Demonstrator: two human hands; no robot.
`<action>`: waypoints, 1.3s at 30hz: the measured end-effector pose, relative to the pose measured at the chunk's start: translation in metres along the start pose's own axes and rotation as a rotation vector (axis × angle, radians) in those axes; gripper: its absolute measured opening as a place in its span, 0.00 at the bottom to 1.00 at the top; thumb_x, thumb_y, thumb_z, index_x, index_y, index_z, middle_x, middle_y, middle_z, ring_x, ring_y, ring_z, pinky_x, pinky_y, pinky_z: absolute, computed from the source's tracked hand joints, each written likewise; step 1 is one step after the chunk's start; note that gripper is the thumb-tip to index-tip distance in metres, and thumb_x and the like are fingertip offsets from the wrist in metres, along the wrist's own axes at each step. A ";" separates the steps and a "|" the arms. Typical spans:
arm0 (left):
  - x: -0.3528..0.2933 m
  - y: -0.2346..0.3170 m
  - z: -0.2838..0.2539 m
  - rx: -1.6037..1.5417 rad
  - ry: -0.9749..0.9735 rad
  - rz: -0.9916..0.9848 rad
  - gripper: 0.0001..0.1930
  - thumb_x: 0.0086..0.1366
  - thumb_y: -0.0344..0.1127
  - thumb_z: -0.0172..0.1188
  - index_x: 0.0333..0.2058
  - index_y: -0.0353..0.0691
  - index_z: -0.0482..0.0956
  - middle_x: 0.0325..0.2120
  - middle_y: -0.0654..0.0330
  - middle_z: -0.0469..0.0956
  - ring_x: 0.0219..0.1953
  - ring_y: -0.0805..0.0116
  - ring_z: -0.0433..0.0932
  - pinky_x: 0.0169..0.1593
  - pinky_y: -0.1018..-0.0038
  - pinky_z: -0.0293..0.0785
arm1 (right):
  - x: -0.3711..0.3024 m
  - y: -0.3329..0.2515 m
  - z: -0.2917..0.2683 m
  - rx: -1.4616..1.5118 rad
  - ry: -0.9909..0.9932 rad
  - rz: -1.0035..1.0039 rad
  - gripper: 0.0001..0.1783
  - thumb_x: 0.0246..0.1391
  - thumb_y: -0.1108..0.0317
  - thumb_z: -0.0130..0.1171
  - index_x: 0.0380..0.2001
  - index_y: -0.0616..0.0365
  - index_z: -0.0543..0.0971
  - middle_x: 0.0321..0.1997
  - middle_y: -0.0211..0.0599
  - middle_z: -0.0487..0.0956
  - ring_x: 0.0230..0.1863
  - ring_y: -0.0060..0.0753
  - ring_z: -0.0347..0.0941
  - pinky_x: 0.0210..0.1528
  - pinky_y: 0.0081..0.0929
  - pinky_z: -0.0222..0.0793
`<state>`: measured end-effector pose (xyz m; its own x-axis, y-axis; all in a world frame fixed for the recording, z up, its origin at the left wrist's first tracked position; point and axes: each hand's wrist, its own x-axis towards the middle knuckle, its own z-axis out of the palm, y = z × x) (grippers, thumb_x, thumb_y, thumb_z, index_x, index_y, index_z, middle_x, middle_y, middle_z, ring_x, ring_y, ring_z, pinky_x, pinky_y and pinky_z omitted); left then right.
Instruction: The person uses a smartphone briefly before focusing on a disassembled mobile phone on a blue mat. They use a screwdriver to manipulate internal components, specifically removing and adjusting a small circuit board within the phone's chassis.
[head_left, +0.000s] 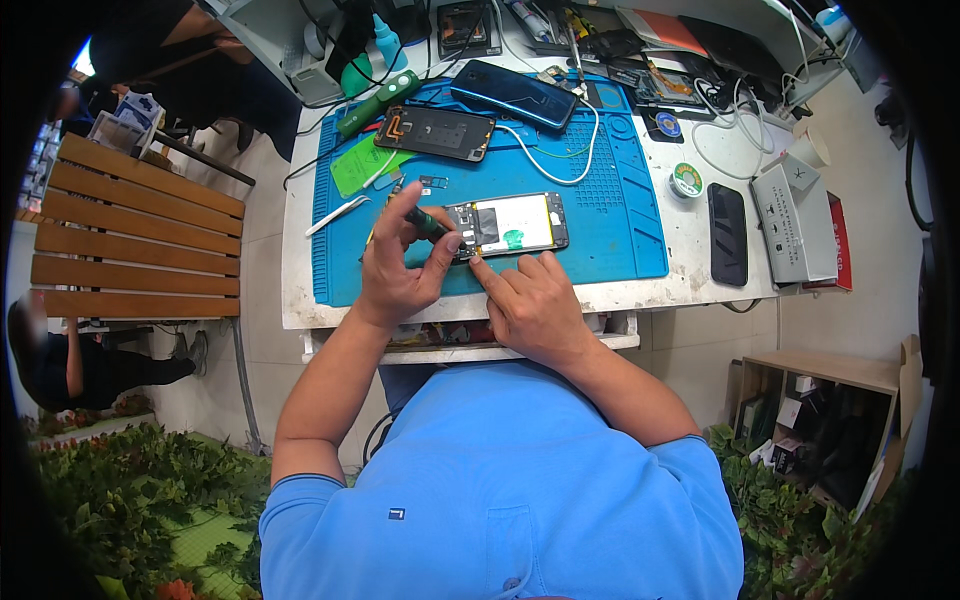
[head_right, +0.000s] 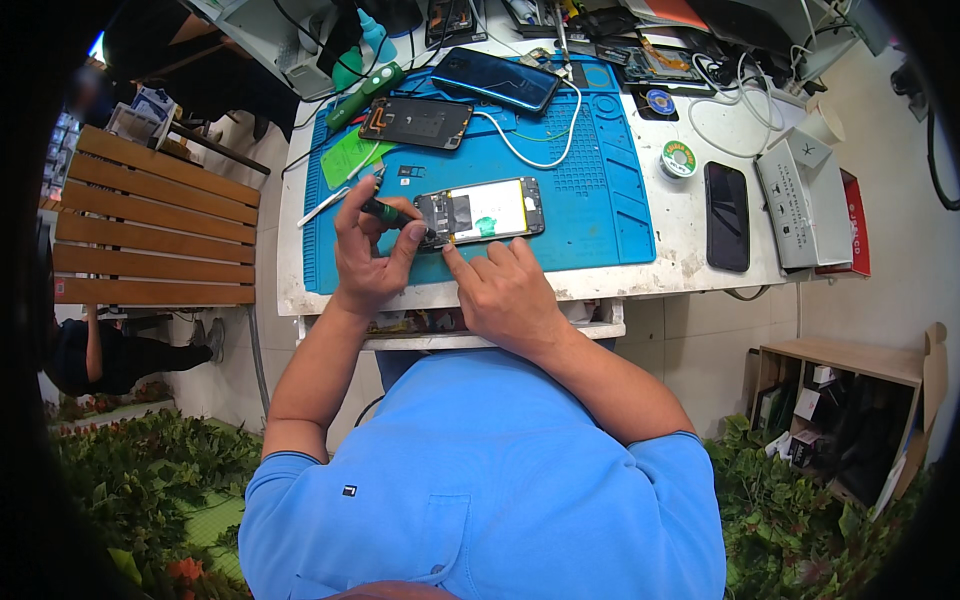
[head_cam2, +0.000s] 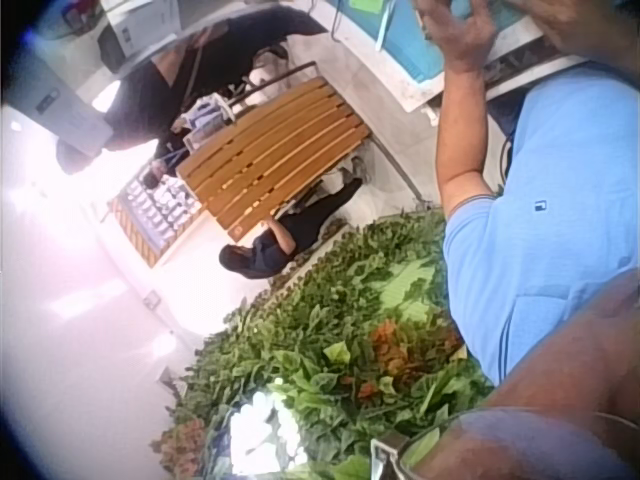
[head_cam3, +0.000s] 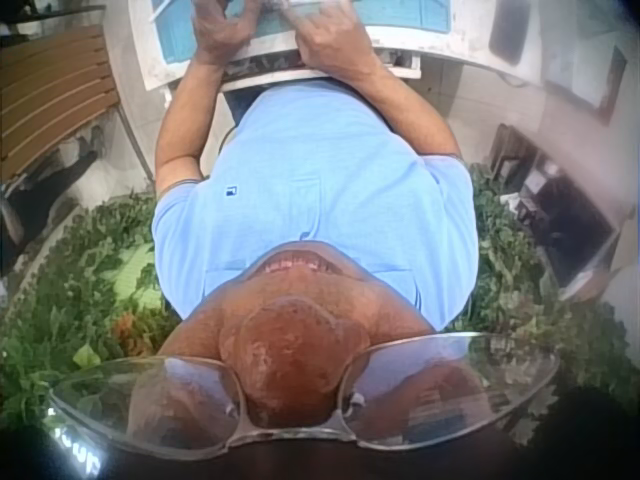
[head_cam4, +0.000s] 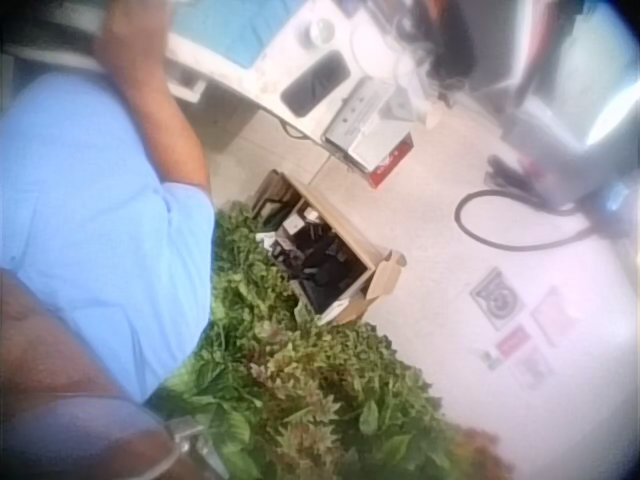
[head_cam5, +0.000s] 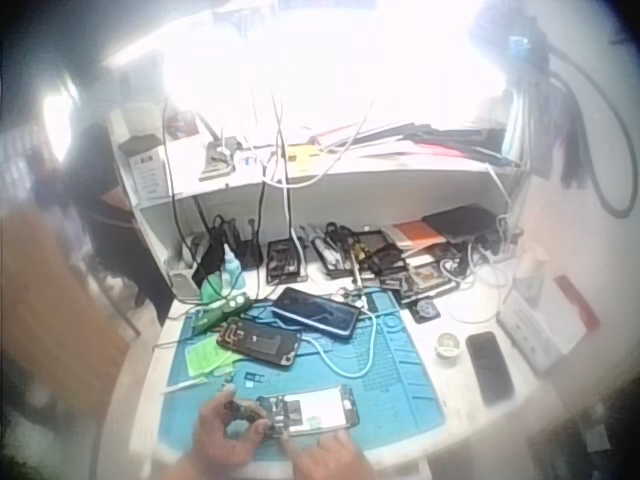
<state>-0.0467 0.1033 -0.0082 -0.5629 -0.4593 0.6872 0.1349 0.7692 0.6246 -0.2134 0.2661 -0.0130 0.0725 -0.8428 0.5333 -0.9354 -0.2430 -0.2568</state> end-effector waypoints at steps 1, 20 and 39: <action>-0.001 -0.002 -0.001 0.019 -0.016 0.062 0.38 0.72 0.26 0.75 0.74 0.38 0.63 0.42 0.50 0.88 0.40 0.64 0.91 0.46 0.70 0.90 | 0.000 0.000 0.000 0.003 0.003 -0.004 0.28 0.54 0.72 0.67 0.60 0.65 0.88 0.25 0.30 0.76 0.32 0.35 0.71 0.40 0.40 0.64; 0.121 0.067 -0.042 0.470 -0.880 -0.027 0.16 0.65 0.27 0.76 0.51 0.46 0.90 0.40 0.58 0.90 0.38 0.49 0.90 0.43 0.57 0.84 | -0.002 0.001 0.004 0.053 0.027 0.005 0.32 0.50 0.76 0.68 0.63 0.63 0.87 0.24 0.32 0.76 0.31 0.37 0.71 0.38 0.41 0.62; 0.125 0.075 -0.034 0.478 -0.886 -0.167 0.18 0.66 0.27 0.73 0.54 0.49 0.92 0.39 0.54 0.89 0.41 0.48 0.88 0.44 0.55 0.83 | -0.003 0.002 0.005 0.042 0.024 0.006 0.32 0.51 0.76 0.67 0.63 0.64 0.87 0.23 0.32 0.75 0.31 0.38 0.72 0.38 0.41 0.62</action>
<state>-0.0794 0.0885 0.1377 -0.9718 -0.2325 -0.0380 -0.2314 0.9114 0.3404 -0.2138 0.2653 -0.0189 0.0583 -0.8324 0.5511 -0.9205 -0.2585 -0.2930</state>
